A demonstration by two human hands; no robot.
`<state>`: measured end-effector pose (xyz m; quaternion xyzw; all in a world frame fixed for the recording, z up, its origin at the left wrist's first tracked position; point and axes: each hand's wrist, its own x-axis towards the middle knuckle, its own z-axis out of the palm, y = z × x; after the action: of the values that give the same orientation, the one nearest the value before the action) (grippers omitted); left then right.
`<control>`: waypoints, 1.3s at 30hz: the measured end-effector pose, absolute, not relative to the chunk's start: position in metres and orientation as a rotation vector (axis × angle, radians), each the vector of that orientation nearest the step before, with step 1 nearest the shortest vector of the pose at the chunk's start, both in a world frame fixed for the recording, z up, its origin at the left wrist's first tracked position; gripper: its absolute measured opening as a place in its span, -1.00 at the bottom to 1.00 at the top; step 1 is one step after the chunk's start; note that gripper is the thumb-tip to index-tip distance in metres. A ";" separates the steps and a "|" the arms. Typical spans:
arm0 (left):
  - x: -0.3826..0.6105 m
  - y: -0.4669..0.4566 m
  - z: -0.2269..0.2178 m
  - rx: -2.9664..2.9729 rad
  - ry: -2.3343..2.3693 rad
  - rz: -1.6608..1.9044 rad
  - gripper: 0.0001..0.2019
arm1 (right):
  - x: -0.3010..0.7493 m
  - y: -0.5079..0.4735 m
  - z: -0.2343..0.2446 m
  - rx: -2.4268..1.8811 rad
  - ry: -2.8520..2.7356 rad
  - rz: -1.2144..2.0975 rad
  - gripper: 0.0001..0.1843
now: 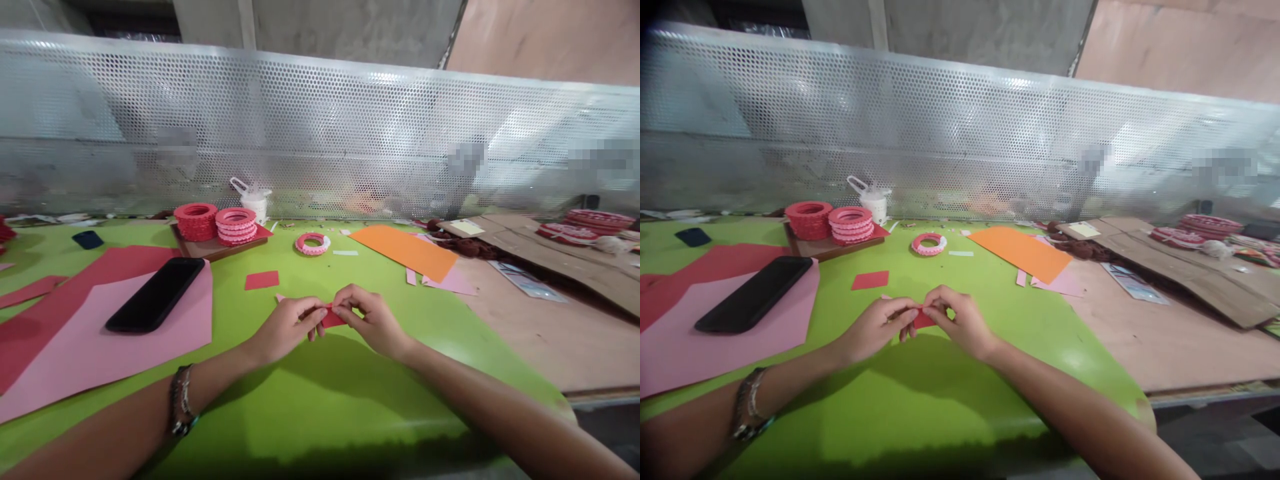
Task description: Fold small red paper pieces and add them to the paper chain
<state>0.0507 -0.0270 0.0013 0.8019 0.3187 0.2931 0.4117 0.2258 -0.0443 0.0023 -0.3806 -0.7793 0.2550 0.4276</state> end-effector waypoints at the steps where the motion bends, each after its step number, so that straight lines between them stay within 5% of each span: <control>1: 0.051 -0.027 0.001 2.048 0.805 0.743 -0.77 | 0.226 -0.045 0.002 -0.945 -1.961 0.622 -0.94; 8: 0.049 -0.029 0.003 2.248 0.830 0.693 -0.74 | 0.223 -0.046 0.003 -0.919 -1.984 0.698 -0.89; 16: 0.047 -0.034 0.006 2.294 0.947 0.756 -0.70 | 0.218 -0.036 -0.010 -0.956 -1.863 1.091 -0.50; 39: 0.049 -0.035 0.003 2.336 0.959 0.727 -0.66 | 0.220 -0.040 -0.001 -0.983 -2.034 0.702 -0.68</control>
<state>0.0494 -0.0354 0.0031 0.8599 0.3528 0.2674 0.2540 0.2201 -0.0404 -0.0013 -0.3846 -0.7958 0.2747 0.3785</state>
